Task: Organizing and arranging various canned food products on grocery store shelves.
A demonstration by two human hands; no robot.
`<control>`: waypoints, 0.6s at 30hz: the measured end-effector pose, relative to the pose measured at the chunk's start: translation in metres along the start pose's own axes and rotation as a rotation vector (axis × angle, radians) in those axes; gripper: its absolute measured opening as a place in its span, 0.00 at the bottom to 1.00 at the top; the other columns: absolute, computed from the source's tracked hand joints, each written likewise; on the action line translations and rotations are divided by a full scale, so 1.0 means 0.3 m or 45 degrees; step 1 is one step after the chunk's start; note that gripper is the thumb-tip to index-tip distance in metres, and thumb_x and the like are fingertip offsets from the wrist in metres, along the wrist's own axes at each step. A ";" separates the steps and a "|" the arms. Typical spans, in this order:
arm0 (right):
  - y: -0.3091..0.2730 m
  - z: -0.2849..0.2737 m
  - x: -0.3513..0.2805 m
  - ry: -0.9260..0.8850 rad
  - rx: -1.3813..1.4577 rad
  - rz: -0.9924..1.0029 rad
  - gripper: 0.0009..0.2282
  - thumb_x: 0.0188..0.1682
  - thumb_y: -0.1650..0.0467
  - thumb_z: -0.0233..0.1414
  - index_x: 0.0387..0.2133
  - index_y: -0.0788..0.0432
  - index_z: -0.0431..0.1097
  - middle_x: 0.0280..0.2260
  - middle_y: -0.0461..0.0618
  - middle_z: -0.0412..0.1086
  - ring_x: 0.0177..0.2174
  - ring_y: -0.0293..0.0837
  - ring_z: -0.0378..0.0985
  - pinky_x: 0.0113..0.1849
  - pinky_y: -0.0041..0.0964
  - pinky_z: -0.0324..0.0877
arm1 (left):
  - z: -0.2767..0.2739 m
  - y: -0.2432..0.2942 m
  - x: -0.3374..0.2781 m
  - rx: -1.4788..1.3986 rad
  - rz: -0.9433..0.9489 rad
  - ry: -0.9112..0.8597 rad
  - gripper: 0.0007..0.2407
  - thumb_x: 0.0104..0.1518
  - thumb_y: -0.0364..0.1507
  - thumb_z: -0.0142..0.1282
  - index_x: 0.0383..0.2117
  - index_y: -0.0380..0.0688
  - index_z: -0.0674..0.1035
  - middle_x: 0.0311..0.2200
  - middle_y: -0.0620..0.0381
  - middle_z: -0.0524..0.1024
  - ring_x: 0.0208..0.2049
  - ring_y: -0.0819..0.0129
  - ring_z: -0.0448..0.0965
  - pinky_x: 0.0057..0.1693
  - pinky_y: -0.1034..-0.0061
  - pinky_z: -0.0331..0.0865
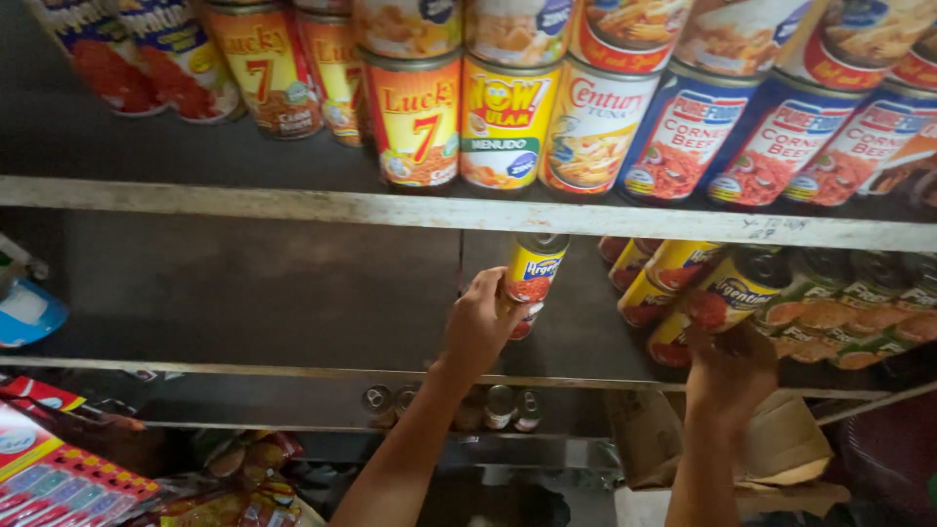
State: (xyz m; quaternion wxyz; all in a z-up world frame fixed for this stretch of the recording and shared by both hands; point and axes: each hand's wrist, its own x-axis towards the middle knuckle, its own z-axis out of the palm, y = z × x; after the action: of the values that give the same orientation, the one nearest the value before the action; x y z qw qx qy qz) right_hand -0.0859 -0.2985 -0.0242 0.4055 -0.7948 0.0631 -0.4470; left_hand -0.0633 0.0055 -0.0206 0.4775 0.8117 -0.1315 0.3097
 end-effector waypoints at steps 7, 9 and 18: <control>-0.057 0.148 -0.105 -0.101 0.443 0.122 0.18 0.42 0.77 0.68 0.46 0.69 0.74 0.42 0.52 0.78 0.38 0.36 0.78 0.44 0.32 0.73 | -0.143 -0.032 0.004 0.038 -0.058 0.061 0.20 0.49 0.30 0.69 0.45 0.37 0.75 0.43 0.42 0.78 0.44 0.45 0.80 0.47 0.59 0.75; -0.093 0.196 -0.130 -0.083 0.313 0.156 0.18 0.40 0.78 0.68 0.43 0.70 0.74 0.40 0.53 0.78 0.37 0.38 0.79 0.42 0.33 0.74 | -0.177 -0.062 0.005 0.064 -0.057 0.110 0.20 0.48 0.31 0.69 0.45 0.38 0.75 0.42 0.42 0.78 0.43 0.44 0.80 0.46 0.59 0.75; -0.332 0.357 -0.238 -0.129 0.274 0.088 0.17 0.41 0.76 0.69 0.42 0.71 0.74 0.39 0.56 0.79 0.39 0.41 0.82 0.44 0.36 0.75 | -0.318 -0.122 -0.004 -0.112 -0.266 0.011 0.16 0.51 0.30 0.66 0.43 0.39 0.76 0.41 0.47 0.80 0.43 0.57 0.85 0.49 0.65 0.79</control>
State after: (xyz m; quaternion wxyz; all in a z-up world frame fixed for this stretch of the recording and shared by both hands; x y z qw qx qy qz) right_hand -0.0726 -0.1364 -0.0305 0.5062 -0.7657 0.0215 -0.3963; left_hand -0.0816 0.1056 -0.0131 0.5430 0.7978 -0.0577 0.2555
